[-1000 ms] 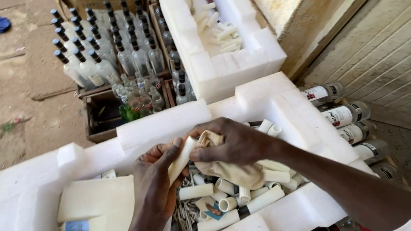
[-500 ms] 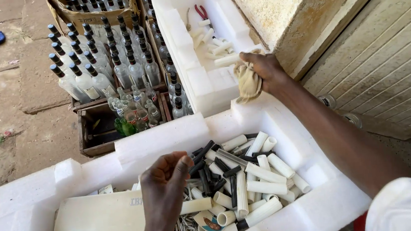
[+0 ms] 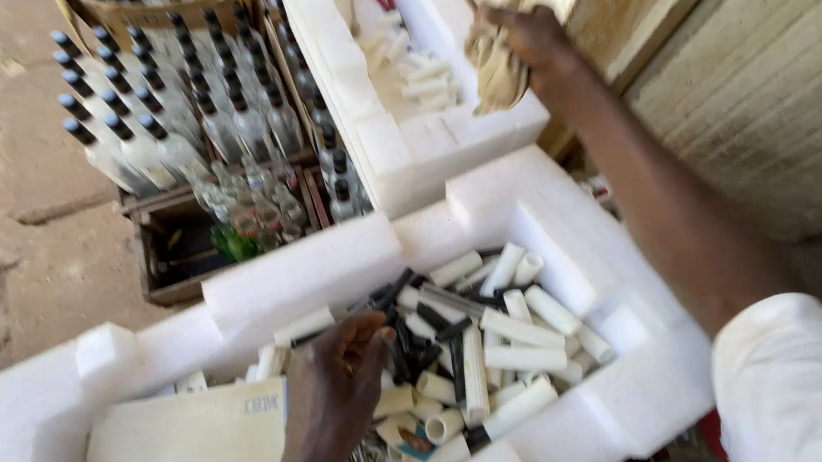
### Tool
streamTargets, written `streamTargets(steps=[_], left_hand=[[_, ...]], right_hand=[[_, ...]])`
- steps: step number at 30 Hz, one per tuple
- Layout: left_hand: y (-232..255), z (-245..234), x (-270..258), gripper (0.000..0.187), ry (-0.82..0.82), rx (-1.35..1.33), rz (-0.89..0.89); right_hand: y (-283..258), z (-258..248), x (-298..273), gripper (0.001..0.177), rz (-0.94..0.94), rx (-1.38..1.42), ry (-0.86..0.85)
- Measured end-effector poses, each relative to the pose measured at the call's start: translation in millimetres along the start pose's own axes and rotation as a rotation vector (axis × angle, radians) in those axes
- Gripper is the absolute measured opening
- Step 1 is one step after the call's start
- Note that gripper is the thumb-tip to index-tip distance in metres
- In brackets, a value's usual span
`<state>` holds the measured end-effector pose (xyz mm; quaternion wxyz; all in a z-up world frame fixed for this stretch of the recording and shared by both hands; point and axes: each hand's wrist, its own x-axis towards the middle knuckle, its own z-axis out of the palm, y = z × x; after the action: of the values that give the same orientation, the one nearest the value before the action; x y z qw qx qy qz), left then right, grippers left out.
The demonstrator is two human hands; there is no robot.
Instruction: Cleaning small white plastic tubes by wiping each one individually with a cloth before placing it back into a container.
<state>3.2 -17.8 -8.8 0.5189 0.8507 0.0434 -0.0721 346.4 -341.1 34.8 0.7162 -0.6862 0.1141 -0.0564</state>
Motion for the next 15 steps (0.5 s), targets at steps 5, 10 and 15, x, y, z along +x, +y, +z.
streamTargets(steps=[5, 10, 15], left_hand=[[1, 2, -2, 0.036, -0.054, 0.041, 0.016], [-4, 5, -4, 0.036, -0.094, 0.055, 0.066], [-7, 3, -10, 0.032, -0.068, -0.022, 0.22]], right_hand=[[-102, -20, -160, 0.035, 0.016, -0.523, -0.289], [-86, 0, -260, 0.027, 0.192, -1.234, -0.533], [59, -29, -243, 0.018, -0.496, -1.927, -0.839]])
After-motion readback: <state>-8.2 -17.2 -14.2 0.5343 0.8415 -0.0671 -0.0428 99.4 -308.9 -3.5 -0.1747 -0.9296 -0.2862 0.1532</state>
